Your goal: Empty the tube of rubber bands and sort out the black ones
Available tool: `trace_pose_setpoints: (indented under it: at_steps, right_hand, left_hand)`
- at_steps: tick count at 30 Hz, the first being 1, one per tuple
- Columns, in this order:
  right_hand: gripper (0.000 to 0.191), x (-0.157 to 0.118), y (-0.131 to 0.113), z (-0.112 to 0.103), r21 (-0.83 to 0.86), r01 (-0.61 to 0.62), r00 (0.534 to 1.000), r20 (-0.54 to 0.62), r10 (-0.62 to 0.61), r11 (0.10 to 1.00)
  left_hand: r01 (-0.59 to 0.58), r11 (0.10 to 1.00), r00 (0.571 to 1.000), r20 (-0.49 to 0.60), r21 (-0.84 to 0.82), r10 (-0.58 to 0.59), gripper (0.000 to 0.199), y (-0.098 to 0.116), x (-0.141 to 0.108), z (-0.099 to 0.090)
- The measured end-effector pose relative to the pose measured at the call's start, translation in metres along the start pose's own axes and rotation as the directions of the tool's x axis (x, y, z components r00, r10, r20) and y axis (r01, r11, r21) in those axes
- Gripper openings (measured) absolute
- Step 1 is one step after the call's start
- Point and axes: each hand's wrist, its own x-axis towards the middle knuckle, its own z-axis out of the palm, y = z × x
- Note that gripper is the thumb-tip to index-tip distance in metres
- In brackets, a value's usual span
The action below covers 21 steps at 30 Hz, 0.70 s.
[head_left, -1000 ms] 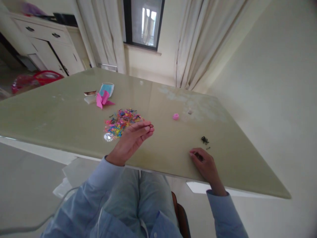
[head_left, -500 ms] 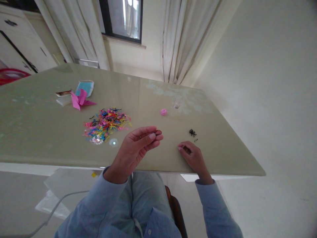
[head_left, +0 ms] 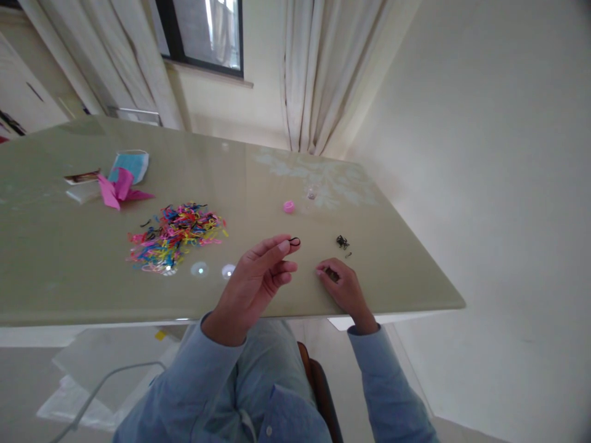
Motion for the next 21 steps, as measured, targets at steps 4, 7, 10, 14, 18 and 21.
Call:
trace_pose_setpoints:
  at_steps: [4, 7, 10, 14, 18, 21]
  right_hand:
    - [0.008, 0.000, -0.002, -0.001, 0.011, -0.009, 1.000, 0.003, 0.009, 1.000]
    - [0.009, -0.001, -0.004, 0.000, 0.009, -0.011, 1.000, -0.002, 0.011, 1.000]
    - [0.010, -0.001, -0.004, 0.000, 0.013, -0.007, 1.000, -0.013, 0.007, 1.000]
    - [0.009, -0.001, -0.005, 0.000, 0.017, -0.009, 1.000, -0.020, 0.009, 1.000]
    - [0.009, -0.001, -0.005, 0.001, 0.009, -0.011, 1.000, -0.020, 0.011, 1.000]
    - [0.009, -0.002, -0.004, 0.002, 0.020, 0.003, 1.000, -0.023, -0.002, 1.000]
  left_hand:
    - [0.037, 0.998, 0.998, -0.044, -0.048, -0.039, 0.016, -0.004, 0.005, 0.001]
    - [0.079, 0.990, 0.993, -0.081, -0.120, -0.089, 0.016, -0.007, 0.009, 0.002]
    - [0.135, 0.969, 0.985, -0.076, -0.207, -0.153, 0.011, -0.009, 0.012, 0.005]
    - [0.193, 0.940, 0.975, -0.050, -0.280, -0.215, 0.004, -0.011, 0.012, 0.014]
    - [0.221, 0.932, 0.970, -0.038, -0.287, -0.241, 0.006, -0.014, 0.011, 0.024]
    - [0.228, 0.936, 0.970, -0.021, -0.267, -0.242, 0.006, -0.017, 0.014, 0.029]
